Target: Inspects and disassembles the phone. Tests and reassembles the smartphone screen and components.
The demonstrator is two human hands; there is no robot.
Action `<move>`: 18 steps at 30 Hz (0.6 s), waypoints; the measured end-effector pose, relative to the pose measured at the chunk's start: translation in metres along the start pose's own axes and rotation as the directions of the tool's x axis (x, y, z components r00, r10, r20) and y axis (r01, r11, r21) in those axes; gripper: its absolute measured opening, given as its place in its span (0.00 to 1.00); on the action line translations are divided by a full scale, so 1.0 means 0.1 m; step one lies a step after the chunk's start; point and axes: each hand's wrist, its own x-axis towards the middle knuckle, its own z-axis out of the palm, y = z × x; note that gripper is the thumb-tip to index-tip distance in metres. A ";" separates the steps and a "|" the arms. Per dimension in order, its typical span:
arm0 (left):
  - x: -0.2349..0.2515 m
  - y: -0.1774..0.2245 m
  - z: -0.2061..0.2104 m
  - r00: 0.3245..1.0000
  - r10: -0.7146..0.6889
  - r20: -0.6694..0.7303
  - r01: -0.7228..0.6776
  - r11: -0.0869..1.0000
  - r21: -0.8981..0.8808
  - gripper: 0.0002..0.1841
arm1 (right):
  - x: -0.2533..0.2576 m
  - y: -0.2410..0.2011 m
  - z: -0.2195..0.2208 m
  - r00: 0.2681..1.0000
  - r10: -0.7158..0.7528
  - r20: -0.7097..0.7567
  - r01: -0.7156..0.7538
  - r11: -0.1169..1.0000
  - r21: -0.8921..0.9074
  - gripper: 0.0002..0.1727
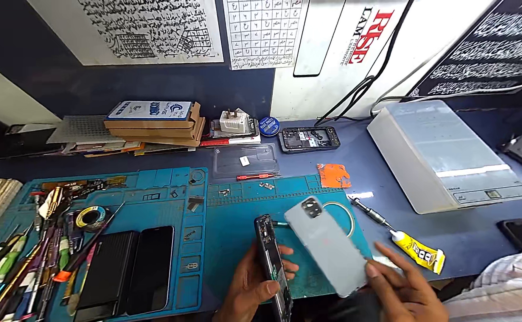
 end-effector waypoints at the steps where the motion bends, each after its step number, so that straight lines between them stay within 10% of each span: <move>1: 0.00 0.01 -0.01 1.000 0.000 -0.003 0.000 1.000 -0.013 0.44 | 0.04 0.01 -0.08 0.999 -0.015 -0.047 0.016 1.000 0.017 0.23; 6: -0.04 0.03 -0.04 0.998 0.005 -0.057 -0.018 0.972 -0.232 0.36 | 0.15 -0.06 -0.31 0.970 0.115 -0.214 -0.072 0.977 0.199 0.21; 18: -0.04 0.62 0.24 0.983 0.049 -0.175 -0.133 0.853 -0.505 0.38 | 0.10 -0.07 0.29 0.971 0.240 0.009 -0.228 0.909 0.349 0.22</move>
